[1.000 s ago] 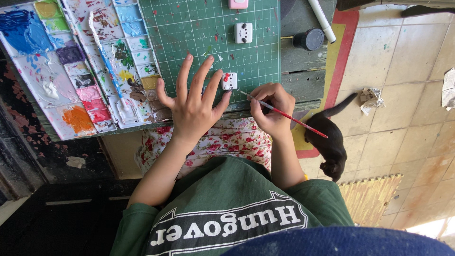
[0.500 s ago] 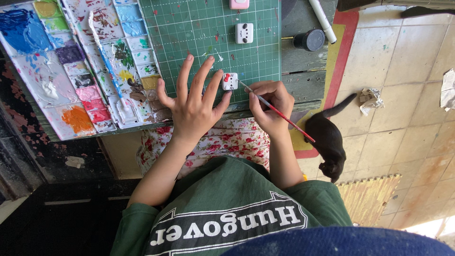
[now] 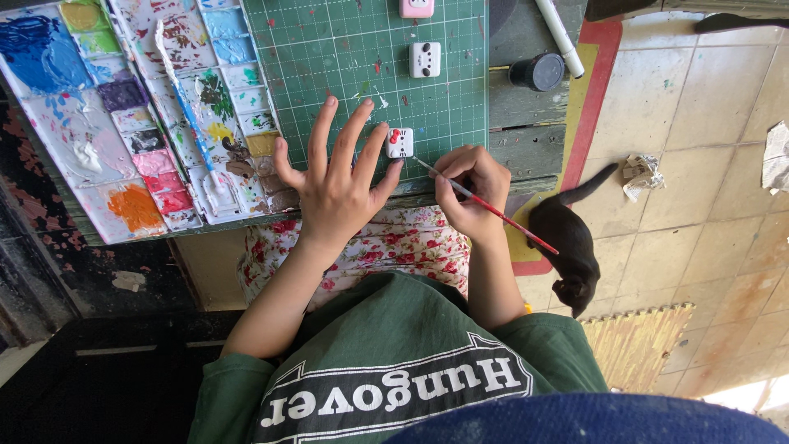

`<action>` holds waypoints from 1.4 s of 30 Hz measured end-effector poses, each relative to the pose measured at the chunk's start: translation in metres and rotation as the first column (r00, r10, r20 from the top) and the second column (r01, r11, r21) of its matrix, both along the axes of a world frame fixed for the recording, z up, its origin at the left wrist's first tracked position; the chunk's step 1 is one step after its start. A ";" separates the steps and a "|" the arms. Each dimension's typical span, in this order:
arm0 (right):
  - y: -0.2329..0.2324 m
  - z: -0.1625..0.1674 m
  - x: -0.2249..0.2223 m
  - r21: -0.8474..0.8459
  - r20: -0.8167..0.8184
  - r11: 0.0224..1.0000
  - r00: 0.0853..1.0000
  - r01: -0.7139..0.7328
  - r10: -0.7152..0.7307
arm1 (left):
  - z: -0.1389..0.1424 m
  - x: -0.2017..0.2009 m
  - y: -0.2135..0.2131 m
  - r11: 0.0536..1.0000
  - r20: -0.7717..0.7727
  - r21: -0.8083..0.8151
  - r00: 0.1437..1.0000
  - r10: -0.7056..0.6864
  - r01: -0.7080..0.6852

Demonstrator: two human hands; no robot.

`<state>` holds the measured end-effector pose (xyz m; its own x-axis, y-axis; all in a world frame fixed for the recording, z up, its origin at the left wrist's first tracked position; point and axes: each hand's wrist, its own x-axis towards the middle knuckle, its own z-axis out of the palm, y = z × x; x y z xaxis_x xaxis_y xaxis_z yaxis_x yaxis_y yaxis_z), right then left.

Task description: The person paints small white clay charm figurines with a brush at a cluttered craft table. They dip the brush into a watercolor palette, apply white and colored paint to the charms, turn the charms over to paint different sides, and open a small paint jar to reload paint.

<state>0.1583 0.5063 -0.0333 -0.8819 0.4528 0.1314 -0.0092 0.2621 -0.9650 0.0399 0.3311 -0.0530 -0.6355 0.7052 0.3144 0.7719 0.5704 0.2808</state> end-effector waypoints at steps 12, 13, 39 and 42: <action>0.001 -0.005 0.002 -0.105 0.008 0.992 0.998 0.065 -0.064 | -0.001 0.001 0.000 1.000 0.003 -0.002 1.000 -0.007 0.007; 0.000 -0.006 0.001 -0.116 0.022 0.990 0.997 0.080 -0.078 | -0.001 0.001 0.000 1.000 0.003 0.000 1.000 -0.009 0.009; -0.007 -0.002 -0.011 -0.059 0.091 0.988 0.987 0.141 -0.135 | -0.005 0.001 -0.001 1.000 -0.028 -0.018 1.000 -0.003 0.003; -0.006 -0.001 -0.010 -0.024 0.101 0.991 0.987 0.131 -0.128 | -0.005 0.002 -0.001 1.000 -0.026 -0.022 1.000 -0.002 0.001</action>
